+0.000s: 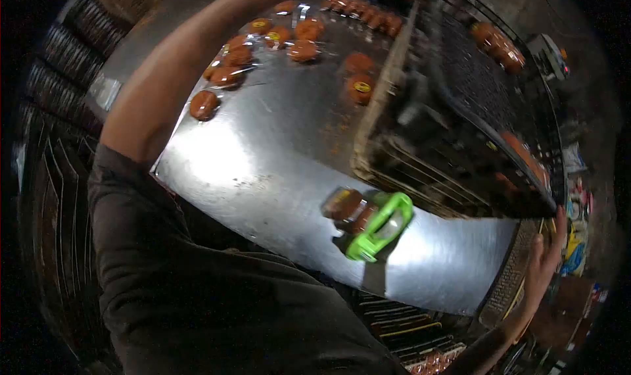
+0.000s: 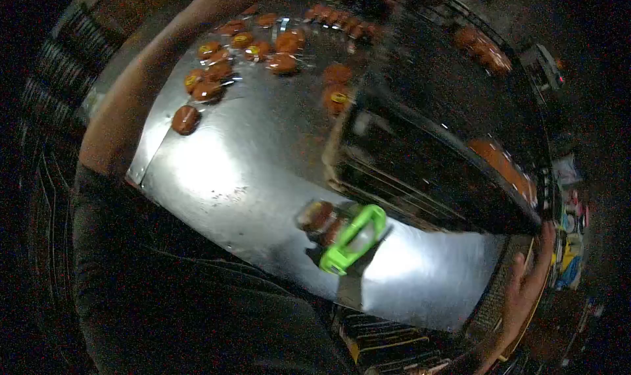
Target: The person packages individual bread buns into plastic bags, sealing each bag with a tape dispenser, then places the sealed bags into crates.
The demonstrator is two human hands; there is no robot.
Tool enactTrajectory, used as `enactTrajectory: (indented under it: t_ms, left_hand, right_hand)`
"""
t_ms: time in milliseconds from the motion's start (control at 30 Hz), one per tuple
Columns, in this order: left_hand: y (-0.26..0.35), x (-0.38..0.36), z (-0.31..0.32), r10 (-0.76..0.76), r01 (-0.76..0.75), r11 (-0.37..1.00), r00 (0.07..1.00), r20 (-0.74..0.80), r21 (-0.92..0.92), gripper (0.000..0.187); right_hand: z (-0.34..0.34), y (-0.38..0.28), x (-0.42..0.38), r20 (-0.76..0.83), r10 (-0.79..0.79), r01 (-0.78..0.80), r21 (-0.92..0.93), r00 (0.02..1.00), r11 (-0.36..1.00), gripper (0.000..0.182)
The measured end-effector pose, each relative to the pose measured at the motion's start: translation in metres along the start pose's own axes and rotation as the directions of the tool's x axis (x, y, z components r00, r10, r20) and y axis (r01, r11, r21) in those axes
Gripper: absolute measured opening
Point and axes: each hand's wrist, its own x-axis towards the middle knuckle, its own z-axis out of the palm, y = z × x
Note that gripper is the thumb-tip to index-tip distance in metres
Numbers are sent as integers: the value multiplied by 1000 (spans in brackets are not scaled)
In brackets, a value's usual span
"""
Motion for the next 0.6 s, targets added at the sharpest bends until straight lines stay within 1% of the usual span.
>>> enactTrajectory:
  t_ms: [33, 67, 100, 133, 167, 200, 233, 300, 333, 367, 433, 467, 500, 567, 600]
  left_hand:
    - [-55, -11, -16, 20, -18, 999, 998, -52, 50, 63]
    - [-110, -30, -33, -36, 35, 999, 999, 32, 37, 50]
    - [-168, -52, -47, -92, 90, 996, 988, 120, 22, 46]
    - [-229, -74, -56, -239, 231, 970, 964, 118, 78, 47]
    - [-291, -95, -67, -381, 367, 920, 919, 103, 135, 48]
    - [-348, -117, -80, -443, 433, 895, 892, 92, 111, 53]
    - [-399, -148, -88, -513, 507, 858, 853, 91, 83, 59]
    - [-492, -211, -98, -547, 543, 822, 837, -25, 173, 60]
    - [-520, -237, -106, -564, 572, 800, 820, -98, 182, 62]
    - [-544, -258, -116, -574, 597, 779, 802, -167, 190, 64]
    - [-596, -285, -131, -689, 762, 509, 640, -340, 402, 68]
    - [-608, -289, -138, -682, 774, 472, 624, -381, 423, 73]
    - [-650, -302, -139, -572, 708, 567, 706, -417, 421, 76]
    - [-668, -288, -145, -538, 646, 623, 764, -357, 442, 80]
    - [-677, -275, -140, -578, 667, 597, 743, -338, 445, 83]
  right_hand:
    - [2, -11, 0, -17, 93, -93, 13, 996, 996, 58]
    - [8, -29, 2, -37, 183, -181, 58, 982, 982, 57]
    - [13, -36, 5, -49, 202, -201, 28, 978, 979, 60]
    - [19, -46, 8, -63, 247, -245, 46, 967, 968, 60]
    - [30, -64, 17, -78, 290, -285, 68, 954, 956, 61]
    - [43, -96, 29, -90, 237, -235, 41, 967, 971, 59]
    - [52, -119, 42, -37, 186, -185, 37, 982, 982, 58]
    - [74, -149, 67, 37, 75, -77, 53, 996, 996, 56]
    - [82, -157, 71, 61, 119, -118, -13, 991, 993, 62]
    - [86, -155, 67, 49, 186, -185, -31, 981, 982, 62]
    - [79, -126, 53, 29, 326, -323, -85, 945, 943, 62]
    - [74, -112, 51, -2, 364, -362, -112, 931, 925, 63]
    - [70, -105, 54, -26, 382, -382, -139, 924, 914, 63]
    - [63, -92, 52, -80, 419, -427, -187, 904, 885, 64]
    - [60, -88, 53, -102, 433, -445, -208, 895, 871, 65]
